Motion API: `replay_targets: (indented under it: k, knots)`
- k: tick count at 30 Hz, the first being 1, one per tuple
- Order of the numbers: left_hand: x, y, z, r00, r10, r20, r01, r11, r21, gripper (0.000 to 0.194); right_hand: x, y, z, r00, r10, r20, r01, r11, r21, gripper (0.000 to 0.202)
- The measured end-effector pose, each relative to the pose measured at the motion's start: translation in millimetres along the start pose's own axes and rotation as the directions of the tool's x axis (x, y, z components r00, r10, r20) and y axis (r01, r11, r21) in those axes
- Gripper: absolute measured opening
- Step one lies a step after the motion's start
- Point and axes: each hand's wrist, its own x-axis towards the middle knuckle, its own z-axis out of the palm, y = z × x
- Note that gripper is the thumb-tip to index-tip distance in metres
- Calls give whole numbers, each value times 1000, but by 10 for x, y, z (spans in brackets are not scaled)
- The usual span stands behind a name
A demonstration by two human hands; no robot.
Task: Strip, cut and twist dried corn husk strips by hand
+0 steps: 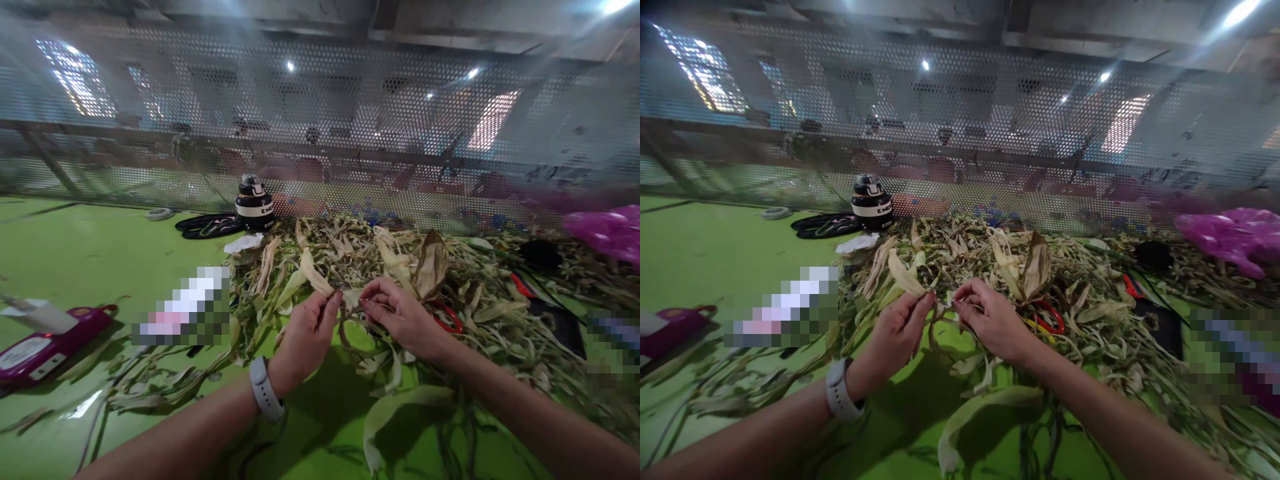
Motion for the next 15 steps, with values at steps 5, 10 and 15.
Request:
replay_targets:
  k: [5, 10, 15]
  knots:
    - [20, -4, -5, 997, -56, -62, 55, 998, -19, 29, -3, -2, -29, 1000, -16, -19, 13, 993, -118, 17]
    - [11, -48, 45, 999, -41, 1, 41, 995, -96, 30, -17, -81, 29, 995, 39, 95, -41, 999, 18, 24]
    - [-29, -58, 75, 986, -108, 131, 128, 980, -151, 32, -25, -95, 121, 989, 112, 96, -125, 983, 137, 24]
